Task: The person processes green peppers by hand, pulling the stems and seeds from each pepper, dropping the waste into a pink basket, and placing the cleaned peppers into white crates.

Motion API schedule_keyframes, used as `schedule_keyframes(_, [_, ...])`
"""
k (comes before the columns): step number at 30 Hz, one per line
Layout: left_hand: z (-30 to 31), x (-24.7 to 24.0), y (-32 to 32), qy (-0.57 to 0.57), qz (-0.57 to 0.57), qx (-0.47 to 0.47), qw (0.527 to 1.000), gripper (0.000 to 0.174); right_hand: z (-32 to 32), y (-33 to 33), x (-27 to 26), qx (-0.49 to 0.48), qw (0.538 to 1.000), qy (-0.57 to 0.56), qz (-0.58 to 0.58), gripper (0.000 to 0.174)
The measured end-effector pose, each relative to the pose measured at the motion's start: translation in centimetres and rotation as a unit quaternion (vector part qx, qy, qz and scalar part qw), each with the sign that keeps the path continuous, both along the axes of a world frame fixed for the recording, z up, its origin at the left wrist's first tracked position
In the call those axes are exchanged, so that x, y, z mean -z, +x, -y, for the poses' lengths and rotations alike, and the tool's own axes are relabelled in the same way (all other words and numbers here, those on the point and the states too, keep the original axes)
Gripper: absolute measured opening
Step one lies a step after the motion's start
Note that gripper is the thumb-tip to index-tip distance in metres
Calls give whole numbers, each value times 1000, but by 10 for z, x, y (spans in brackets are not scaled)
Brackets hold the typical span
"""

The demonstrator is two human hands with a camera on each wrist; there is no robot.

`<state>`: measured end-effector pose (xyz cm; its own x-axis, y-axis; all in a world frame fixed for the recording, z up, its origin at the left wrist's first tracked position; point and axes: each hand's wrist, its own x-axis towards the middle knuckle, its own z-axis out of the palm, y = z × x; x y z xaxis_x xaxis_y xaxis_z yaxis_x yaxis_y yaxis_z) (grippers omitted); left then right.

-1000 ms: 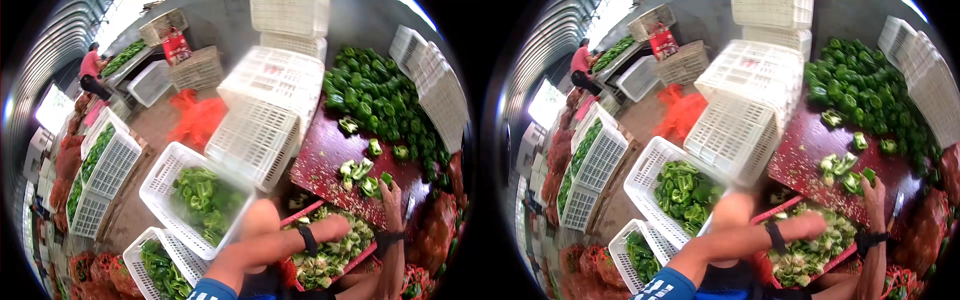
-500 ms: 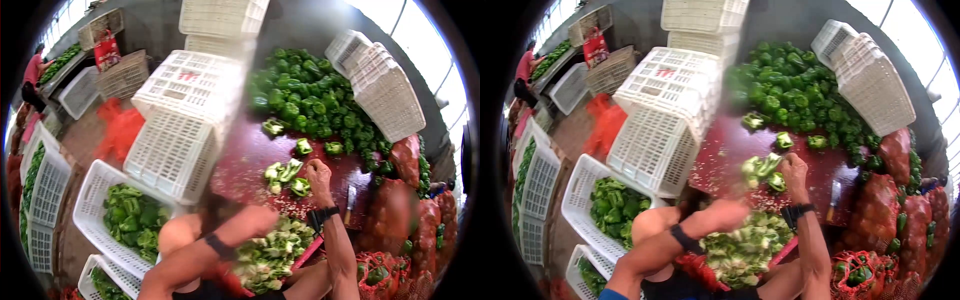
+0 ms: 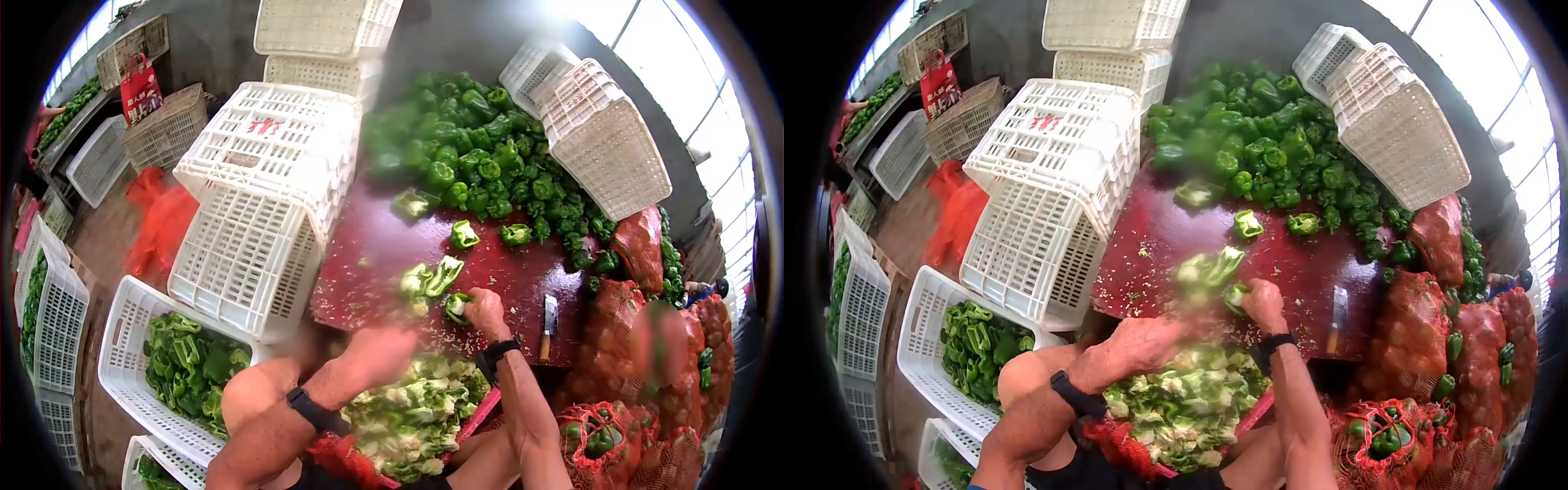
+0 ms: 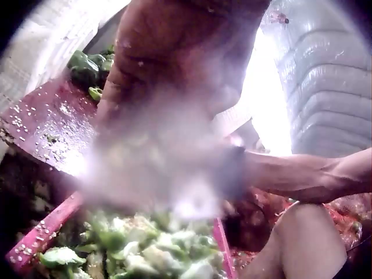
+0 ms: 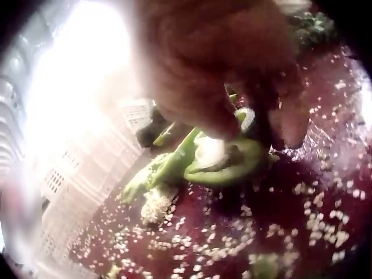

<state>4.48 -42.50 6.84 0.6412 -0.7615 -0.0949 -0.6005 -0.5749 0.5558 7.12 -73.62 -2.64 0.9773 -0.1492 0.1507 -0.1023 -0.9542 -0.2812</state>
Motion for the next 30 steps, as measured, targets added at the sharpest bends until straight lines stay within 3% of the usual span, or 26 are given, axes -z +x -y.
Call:
schedule_keyframes(1, [2, 1, 0, -19, -14, -1, 1000, 21, 0, -2, 2, 60, 987, 136, -66, 26])
schedule_keyframes(3, [6, 6, 1, -56, -44, -2, 997, 24, -8, -15, -9, 81, 977, 168, -102, 23])
schedule_keyframes(4, [11, 18, 4, -99, -59, -14, 993, 31, -13, -16, -12, 123, 951, 255, -124, 23])
schedule_keyframes(6, [20, 47, 10, -181, -94, -42, 978, 51, -22, -21, -25, 102, 925, 347, -117, 25])
schedule_keyframes(9, [31, 46, 7, -307, -287, -167, 892, 63, -67, -47, -99, 63, 850, 504, -141, 29])
schedule_keyframes(11, [36, 31, -1, -382, -302, -185, 854, 60, -97, -61, -141, 27, 822, 546, -158, 29])
schedule_keyframes(13, [40, 13, -8, -436, -332, -237, 802, 57, -115, -62, -142, 53, 860, 462, -212, 27])
schedule_keyframes(15, [44, 28, -3, -446, -360, -230, 787, 54, -126, -79, -168, -41, 869, 450, -202, 22])
schedule_keyframes(17, [41, 41, -1, -457, -356, -214, 787, 52, -124, -82, -146, -63, 910, 388, -130, 20])
schedule_keyframes(18, [43, 48, -2, -453, -396, -233, 764, 51, -123, -83, -135, -73, 927, 355, -95, 19])
schedule_keyframes(20, [48, 62, -2, -443, -472, -271, 713, 48, -124, -80, -146, -124, 964, 206, -111, 20])
schedule_keyframes(21, [49, 65, 0, -417, -470, -262, 733, 47, -123, -80, -150, -147, 974, 128, -118, 21])
schedule_keyframes(23, [51, 71, 1, -364, -466, -242, 769, 44, -114, -80, -123, -127, 980, 125, -91, 19])
schedule_keyframes(25, [54, 67, -5, -369, -501, -253, 740, 44, -109, -83, -105, -138, 985, 84, -62, 16])
schedule_keyframes(27, [58, 66, -6, -373, -514, -249, 731, 44, -102, -81, -88, -225, 962, 145, 60, 13])
schedule_keyframes(29, [58, 75, -5, -373, -508, -230, 742, 44, -95, -90, -97, -242, 961, 135, 6, 14])
schedule_keyframes(30, [58, 82, -4, -364, -456, -204, 786, 42, -94, -90, -97, -240, 962, 131, -20, 15])
